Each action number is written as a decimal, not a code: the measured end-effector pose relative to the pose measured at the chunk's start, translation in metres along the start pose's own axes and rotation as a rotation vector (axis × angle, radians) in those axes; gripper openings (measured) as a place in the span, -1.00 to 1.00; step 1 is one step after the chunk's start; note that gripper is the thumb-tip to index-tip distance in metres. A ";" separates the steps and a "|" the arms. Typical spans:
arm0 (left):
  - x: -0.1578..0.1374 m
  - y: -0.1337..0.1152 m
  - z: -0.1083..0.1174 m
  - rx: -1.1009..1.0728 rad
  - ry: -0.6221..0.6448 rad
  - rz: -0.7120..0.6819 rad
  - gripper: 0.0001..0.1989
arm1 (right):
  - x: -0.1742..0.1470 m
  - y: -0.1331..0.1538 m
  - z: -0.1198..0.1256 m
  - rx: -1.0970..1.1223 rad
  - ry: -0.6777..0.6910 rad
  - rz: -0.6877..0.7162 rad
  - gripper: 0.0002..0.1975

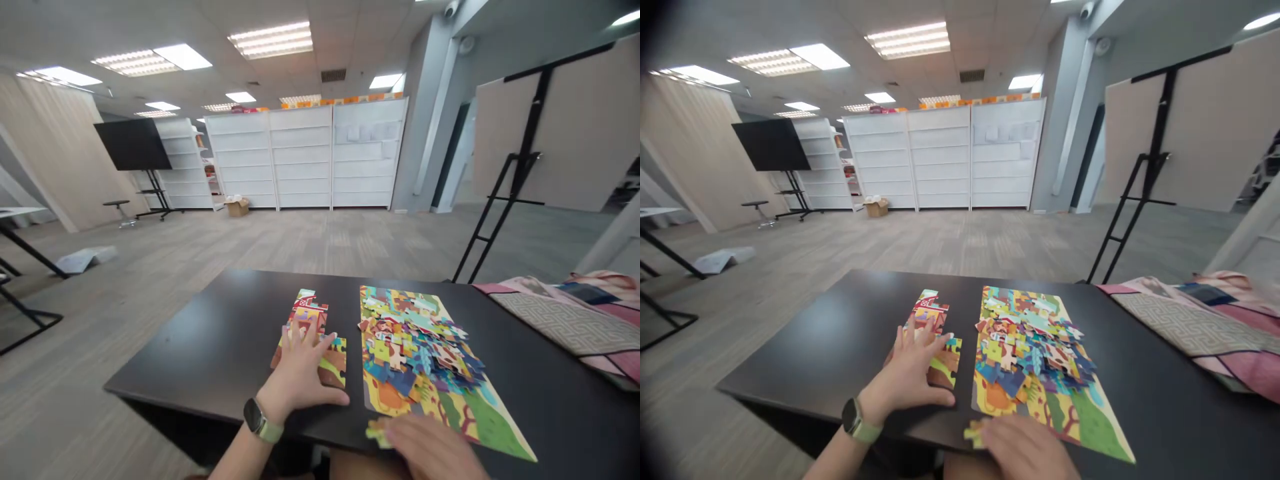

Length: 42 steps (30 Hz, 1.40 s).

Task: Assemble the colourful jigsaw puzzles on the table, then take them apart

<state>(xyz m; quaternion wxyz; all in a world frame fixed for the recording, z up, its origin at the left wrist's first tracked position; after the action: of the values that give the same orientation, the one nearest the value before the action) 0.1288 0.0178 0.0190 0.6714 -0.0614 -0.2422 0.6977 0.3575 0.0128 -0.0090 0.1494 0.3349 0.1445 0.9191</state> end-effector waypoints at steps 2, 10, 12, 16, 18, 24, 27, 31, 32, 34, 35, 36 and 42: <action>-0.020 0.009 0.000 0.022 -0.025 0.053 0.04 | 0.015 -0.035 0.053 -0.167 -0.254 -0.132 -0.61; -0.042 -0.002 0.025 -0.107 -0.232 -0.041 -0.36 | 0.069 -0.053 0.066 -0.457 -0.330 -0.251 -0.61; -0.044 0.001 0.032 -0.119 -0.307 0.004 -0.35 | 0.074 -0.025 0.035 -0.409 -0.316 -0.234 -0.60; -0.054 0.004 0.036 -0.097 -0.267 -0.017 -0.42 | 0.089 0.021 -0.050 -0.317 0.090 -0.213 -0.33; -0.065 0.006 0.036 -0.074 -0.199 -0.064 -0.44 | 0.094 0.033 -0.074 -0.302 0.245 -0.205 -0.25; -0.099 0.023 0.047 0.001 -0.157 -0.053 -0.24 | 0.104 0.062 -0.077 -0.190 0.250 -0.114 -0.53; -0.101 0.028 0.046 0.032 -0.145 -0.037 -0.25 | 0.107 0.070 -0.074 -0.177 0.201 -0.120 -0.55; -0.103 0.033 0.046 0.016 -0.121 -0.060 -0.46 | 0.108 0.072 -0.080 -0.113 0.224 -0.089 -0.52; -0.103 0.035 0.047 0.002 -0.118 -0.070 -0.51 | 0.108 0.072 -0.081 -0.102 0.218 -0.067 -0.53; -0.104 0.038 0.051 -0.029 -0.129 -0.089 -0.62 | 0.113 0.071 -0.080 -0.104 0.180 -0.026 -0.60; -0.104 0.040 0.054 -0.044 -0.142 -0.097 -0.69 | 0.116 0.071 -0.079 -0.107 0.163 -0.011 -0.65; -0.104 0.041 0.057 -0.055 -0.158 -0.105 -0.75 | 0.119 0.070 -0.079 -0.108 0.151 -0.001 -0.69; -0.099 0.054 0.061 -0.028 -0.262 -0.121 -0.78 | 0.132 0.058 -0.075 -0.224 0.063 -0.040 -0.70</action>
<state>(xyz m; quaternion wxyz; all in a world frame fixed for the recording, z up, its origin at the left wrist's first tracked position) 0.0640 -0.0926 0.0264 0.6740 0.0358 -0.3406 0.6545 0.2015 -0.0040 0.0327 0.1995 0.2841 0.0520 0.9364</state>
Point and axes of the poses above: each hand's wrist, its own x-axis towards the middle knuckle, its own z-axis out of the back of the hand, y = z × x, the point moved 9 cm from there along x, towards the middle knuckle, and after that the axes turned 9 degrees about -y, right-handed, at the moved point
